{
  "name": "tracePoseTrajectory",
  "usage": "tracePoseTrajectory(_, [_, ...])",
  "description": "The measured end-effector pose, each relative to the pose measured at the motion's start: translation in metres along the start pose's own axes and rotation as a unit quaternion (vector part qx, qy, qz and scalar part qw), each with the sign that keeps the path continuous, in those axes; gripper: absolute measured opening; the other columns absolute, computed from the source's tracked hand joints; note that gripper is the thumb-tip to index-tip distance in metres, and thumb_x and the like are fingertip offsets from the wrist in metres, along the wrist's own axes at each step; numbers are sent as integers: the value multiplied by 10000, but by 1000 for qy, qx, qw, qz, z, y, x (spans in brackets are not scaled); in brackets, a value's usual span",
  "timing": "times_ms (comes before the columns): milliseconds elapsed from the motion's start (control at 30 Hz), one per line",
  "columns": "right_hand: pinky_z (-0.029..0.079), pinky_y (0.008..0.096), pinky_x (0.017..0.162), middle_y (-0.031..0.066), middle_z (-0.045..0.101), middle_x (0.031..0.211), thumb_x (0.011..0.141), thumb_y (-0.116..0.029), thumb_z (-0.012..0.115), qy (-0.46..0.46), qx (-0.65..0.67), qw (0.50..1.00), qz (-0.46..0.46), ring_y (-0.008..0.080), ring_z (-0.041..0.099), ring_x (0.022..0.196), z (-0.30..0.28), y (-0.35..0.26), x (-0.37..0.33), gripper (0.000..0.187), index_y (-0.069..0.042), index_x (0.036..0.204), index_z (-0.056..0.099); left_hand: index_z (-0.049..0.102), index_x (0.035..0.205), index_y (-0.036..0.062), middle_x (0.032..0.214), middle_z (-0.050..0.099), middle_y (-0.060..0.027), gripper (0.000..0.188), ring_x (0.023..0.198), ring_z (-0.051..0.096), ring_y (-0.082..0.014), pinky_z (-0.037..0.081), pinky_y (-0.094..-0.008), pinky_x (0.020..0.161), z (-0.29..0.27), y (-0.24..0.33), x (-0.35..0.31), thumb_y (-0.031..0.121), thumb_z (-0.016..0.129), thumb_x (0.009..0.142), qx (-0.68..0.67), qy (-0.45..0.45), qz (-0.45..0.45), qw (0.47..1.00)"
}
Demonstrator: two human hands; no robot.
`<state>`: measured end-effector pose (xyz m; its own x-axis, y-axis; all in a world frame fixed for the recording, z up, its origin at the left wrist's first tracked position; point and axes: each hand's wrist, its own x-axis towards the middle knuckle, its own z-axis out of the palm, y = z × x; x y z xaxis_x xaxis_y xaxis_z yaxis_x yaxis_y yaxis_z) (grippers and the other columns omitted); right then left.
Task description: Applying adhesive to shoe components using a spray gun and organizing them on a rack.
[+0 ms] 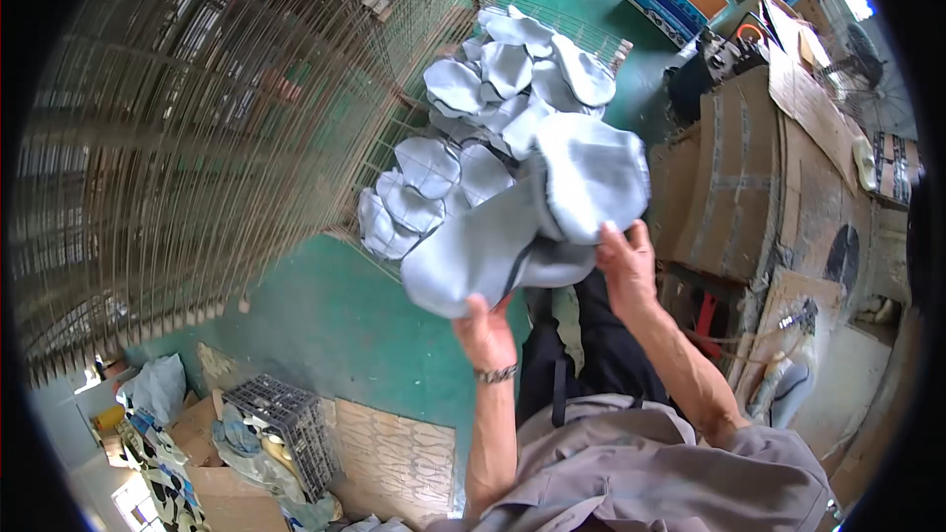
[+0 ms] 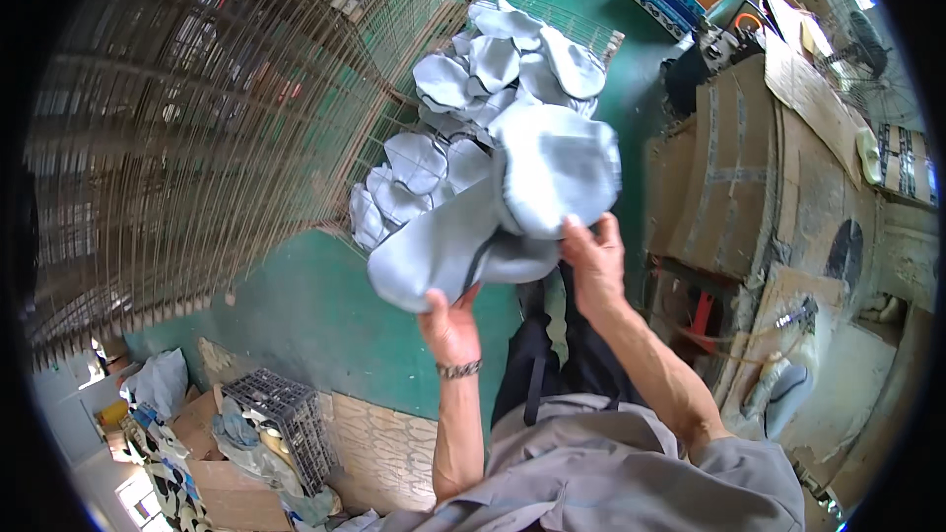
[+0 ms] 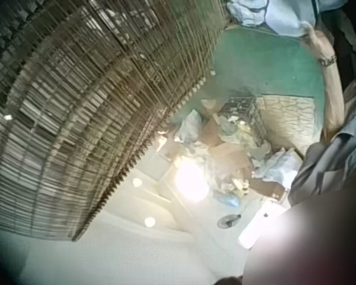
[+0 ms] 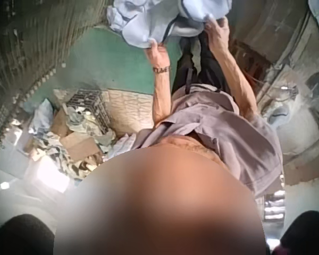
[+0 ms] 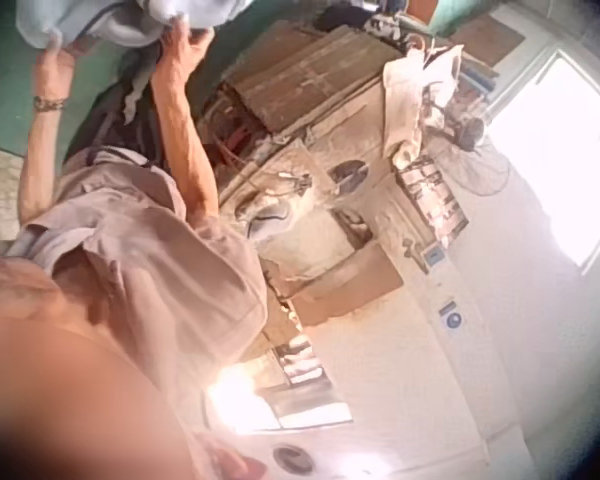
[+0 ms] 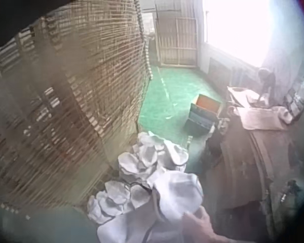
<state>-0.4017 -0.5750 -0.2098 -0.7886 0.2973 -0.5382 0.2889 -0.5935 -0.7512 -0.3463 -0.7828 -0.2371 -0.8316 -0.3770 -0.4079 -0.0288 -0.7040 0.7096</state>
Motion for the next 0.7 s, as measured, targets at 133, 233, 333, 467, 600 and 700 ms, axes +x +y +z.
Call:
tracePoseTrajectory(133, [511, 291, 768, 19, 680, 951, 891, -222, 790, -30, -53, 995, 84, 110, 624, 827, 40, 72, 75, 398, -88, 1158, 527, 489, 1409, 75, 1394, 572, -111, 663, 1201, 608, -308, 558, -522, 958, -40, -23, 57, 328, 795, 878, 10, 94, 62, 994])
tracePoseTrajectory(233, [526, 295, 788, 36, 707, 991, 892, -223, 803, -57, -76, 987, 132, 119, 658, 897, 28, 148, 137, 464, -81, 1215, 502, 495, 1390, 77, 1361, 594, -113, 664, 1157, 632, -316, 569, -510, 930, -91, -82, 94, 351, 802, 868, 15, 180, 60, 982])
tracePoseTrajectory(333, [540, 329, 813, 72, 697, 1057, 878, -304, 811, -77, -114, 972, 190, 143, 668, 921, 3, 237, 201, 560, -60, 1265, 489, 499, 1368, 69, 1337, 609, -114, 664, 1100, 658, -336, 574, -518, 928, -186, -160, 137, 373, 804, 863, 7, 282, 42, 958])
tracePoseTrajectory(467, [515, 556, 882, 114, 612, 1242, 842, -552, 739, -64, -375, 840, 386, 271, 621, 1117, -46, 360, 275, 803, -56, 1397, 441, 399, 1470, 86, 1483, 446, -171, 875, 1133, 630, -373, 553, -507, 966, -336, -242, 166, 510, 808, 824, -42, 424, -229, 875])
tracePoseTrajectory(600, [475, 616, 937, 132, 535, 1375, 779, -688, 721, -58, -413, 798, 434, 337, 569, 1188, -126, 342, 316, 957, -99, 1468, 417, 369, 1492, 88, 1570, 289, -179, 901, 1164, 608, -420, 560, -571, 929, -296, -313, 159, 506, 811, 827, 50, 462, -323, 824])
tracePoseTrajectory(700, [489, 551, 967, 234, 599, 1323, 756, -755, 683, -141, -624, 705, 307, 358, 603, 1210, -122, 327, 329, 1088, 2, 1475, 375, 324, 1531, 110, 1597, 285, -145, 956, 1183, 607, -387, 569, -503, 943, -299, -320, 163, 617, 743, 837, 98, 449, -373, 806])
